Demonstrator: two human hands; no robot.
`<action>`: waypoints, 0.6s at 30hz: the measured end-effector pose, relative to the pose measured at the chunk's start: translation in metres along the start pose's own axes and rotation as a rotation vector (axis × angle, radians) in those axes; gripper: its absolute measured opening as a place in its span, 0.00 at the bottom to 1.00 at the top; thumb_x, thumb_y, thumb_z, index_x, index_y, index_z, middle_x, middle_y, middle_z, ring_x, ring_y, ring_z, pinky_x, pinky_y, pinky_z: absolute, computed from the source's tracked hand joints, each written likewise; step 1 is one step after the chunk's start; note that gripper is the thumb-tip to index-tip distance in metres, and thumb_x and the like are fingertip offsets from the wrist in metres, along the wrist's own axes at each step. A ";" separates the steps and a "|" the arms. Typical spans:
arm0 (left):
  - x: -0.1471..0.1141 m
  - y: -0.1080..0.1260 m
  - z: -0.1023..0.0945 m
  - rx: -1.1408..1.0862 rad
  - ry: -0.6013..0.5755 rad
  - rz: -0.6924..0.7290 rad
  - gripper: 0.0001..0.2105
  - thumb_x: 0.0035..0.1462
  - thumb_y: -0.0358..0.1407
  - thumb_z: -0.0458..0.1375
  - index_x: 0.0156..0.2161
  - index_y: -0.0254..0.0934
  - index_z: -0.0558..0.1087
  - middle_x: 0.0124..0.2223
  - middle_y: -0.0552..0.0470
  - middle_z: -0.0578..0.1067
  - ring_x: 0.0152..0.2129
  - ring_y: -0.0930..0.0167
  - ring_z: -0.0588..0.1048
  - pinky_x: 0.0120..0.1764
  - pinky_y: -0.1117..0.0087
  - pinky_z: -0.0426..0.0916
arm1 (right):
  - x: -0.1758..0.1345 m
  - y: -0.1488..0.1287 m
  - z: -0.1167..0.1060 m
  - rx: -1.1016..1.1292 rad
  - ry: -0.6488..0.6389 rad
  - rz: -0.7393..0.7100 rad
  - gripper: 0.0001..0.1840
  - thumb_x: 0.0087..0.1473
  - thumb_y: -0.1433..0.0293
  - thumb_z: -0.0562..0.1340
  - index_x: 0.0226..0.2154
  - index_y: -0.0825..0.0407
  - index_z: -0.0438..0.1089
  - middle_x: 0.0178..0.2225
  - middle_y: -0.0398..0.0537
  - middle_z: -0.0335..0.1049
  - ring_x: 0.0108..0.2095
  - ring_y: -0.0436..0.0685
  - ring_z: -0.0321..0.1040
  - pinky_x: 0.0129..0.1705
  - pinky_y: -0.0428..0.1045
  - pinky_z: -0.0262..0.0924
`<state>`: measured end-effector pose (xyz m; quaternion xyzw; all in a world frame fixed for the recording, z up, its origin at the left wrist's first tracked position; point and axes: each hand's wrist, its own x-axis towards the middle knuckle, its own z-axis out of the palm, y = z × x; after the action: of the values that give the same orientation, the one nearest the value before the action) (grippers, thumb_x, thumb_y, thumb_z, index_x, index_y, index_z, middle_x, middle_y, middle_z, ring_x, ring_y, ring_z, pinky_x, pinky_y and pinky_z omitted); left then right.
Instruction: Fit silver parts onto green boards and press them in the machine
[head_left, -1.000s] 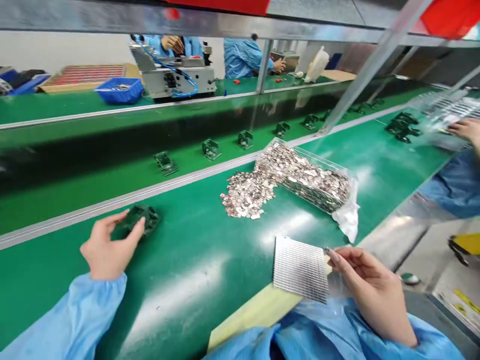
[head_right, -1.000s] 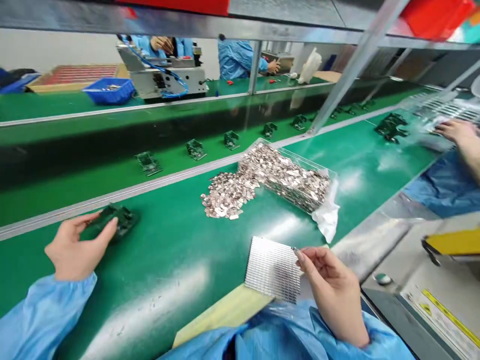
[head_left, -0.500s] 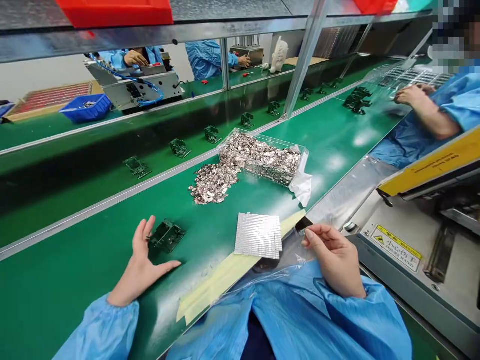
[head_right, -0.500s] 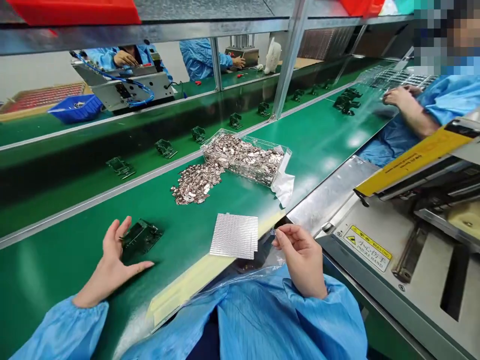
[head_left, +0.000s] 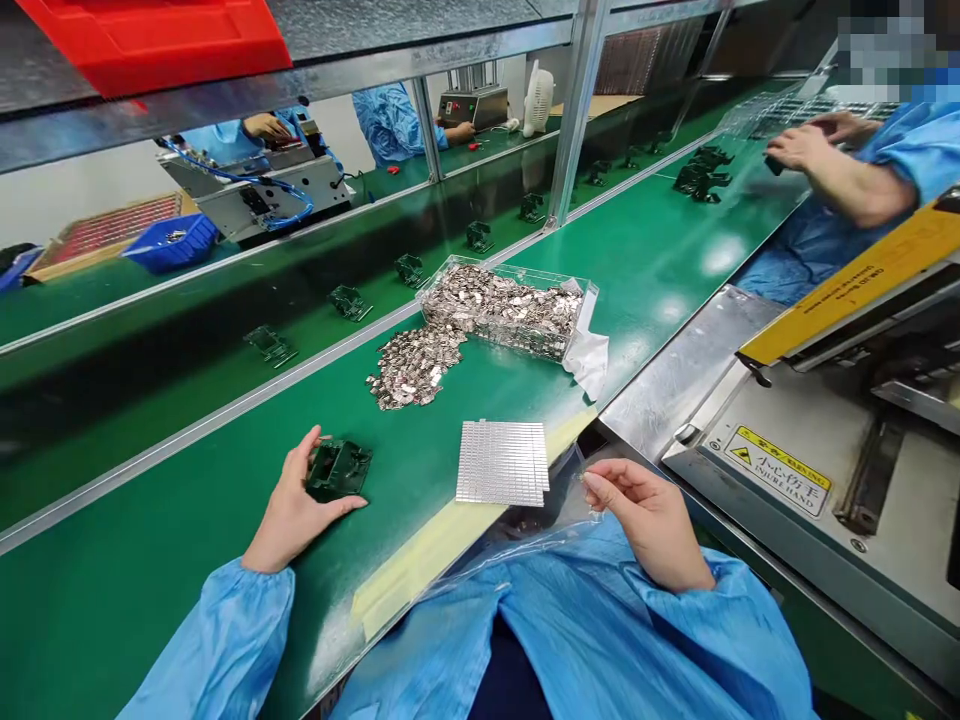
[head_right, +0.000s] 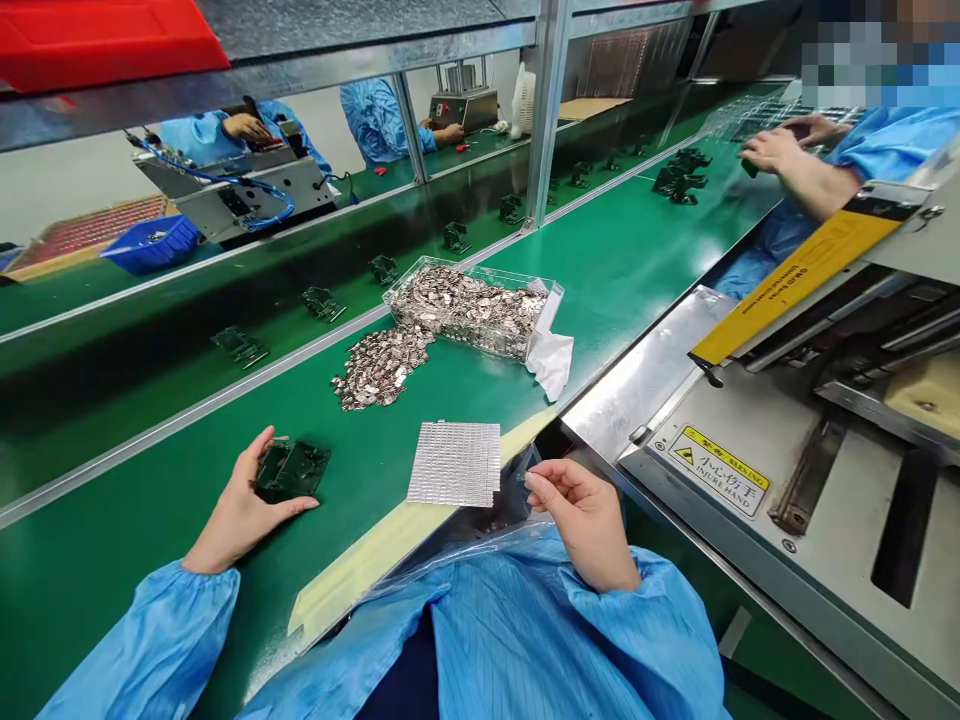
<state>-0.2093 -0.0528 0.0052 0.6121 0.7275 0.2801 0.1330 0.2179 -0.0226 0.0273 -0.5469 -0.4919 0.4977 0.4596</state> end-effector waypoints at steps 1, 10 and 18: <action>0.000 0.002 0.000 0.008 0.000 0.029 0.52 0.40 0.52 0.68 0.67 0.45 0.47 0.65 0.40 0.59 0.62 0.52 0.60 0.60 0.49 0.60 | 0.000 0.000 0.000 -0.021 -0.004 -0.007 0.21 0.46 0.51 0.69 0.28 0.53 0.75 0.21 0.47 0.71 0.24 0.55 0.68 0.26 0.48 0.68; 0.000 0.025 0.011 -0.043 0.053 0.056 0.38 0.41 0.49 0.69 0.56 0.41 0.62 0.53 0.43 0.68 0.51 0.55 0.71 0.53 0.53 0.67 | 0.001 -0.005 0.021 -0.010 -0.139 -0.072 0.16 0.52 0.54 0.66 0.30 0.52 0.73 0.25 0.45 0.70 0.27 0.53 0.65 0.29 0.45 0.64; -0.019 0.122 0.067 -0.697 0.007 0.009 0.32 0.43 0.47 0.69 0.50 0.46 0.60 0.49 0.47 0.70 0.44 0.62 0.75 0.44 0.61 0.74 | -0.011 -0.016 0.050 0.091 -0.213 -0.007 0.17 0.54 0.55 0.65 0.29 0.52 0.71 0.20 0.44 0.68 0.23 0.53 0.65 0.28 0.47 0.63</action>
<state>-0.0693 -0.0435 0.0181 0.5321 0.5859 0.5143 0.3302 0.1665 -0.0319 0.0405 -0.4676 -0.5168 0.5733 0.4308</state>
